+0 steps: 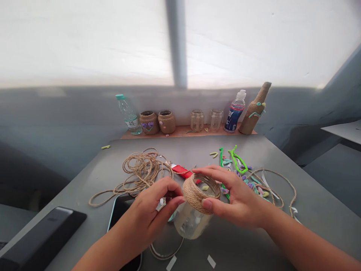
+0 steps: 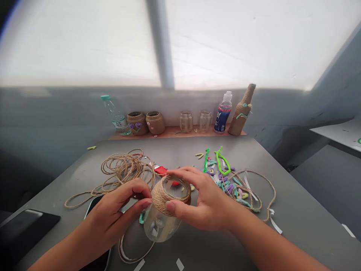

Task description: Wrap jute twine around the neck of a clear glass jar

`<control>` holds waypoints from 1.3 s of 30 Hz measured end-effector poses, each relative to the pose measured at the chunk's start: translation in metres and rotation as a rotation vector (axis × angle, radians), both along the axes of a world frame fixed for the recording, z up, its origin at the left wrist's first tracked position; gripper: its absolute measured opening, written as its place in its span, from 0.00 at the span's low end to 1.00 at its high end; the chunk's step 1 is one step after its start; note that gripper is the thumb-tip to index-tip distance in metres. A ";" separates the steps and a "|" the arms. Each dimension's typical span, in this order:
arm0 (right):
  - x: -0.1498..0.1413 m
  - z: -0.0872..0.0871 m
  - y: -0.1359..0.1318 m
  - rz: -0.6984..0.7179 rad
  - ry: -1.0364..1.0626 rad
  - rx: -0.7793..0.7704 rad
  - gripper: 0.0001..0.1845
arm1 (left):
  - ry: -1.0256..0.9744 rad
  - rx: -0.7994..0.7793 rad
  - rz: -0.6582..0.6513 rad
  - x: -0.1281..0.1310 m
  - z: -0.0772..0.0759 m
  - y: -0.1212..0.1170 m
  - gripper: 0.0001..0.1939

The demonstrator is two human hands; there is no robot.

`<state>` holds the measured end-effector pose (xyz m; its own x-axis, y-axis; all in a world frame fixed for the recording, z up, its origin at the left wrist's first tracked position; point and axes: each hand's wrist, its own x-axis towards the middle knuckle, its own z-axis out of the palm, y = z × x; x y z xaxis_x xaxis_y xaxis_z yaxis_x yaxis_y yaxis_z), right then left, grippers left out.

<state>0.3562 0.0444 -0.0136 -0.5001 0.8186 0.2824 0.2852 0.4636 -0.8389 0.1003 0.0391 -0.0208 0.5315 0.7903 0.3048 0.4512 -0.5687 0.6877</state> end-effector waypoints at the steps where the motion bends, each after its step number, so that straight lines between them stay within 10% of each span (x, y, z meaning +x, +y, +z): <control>1: 0.000 0.001 0.000 0.006 0.004 -0.013 0.32 | 0.003 -0.003 0.001 0.000 0.000 0.000 0.06; 39: -0.008 0.007 -0.014 0.000 0.015 -0.044 0.31 | 0.016 -0.118 -0.018 0.004 0.003 -0.005 0.06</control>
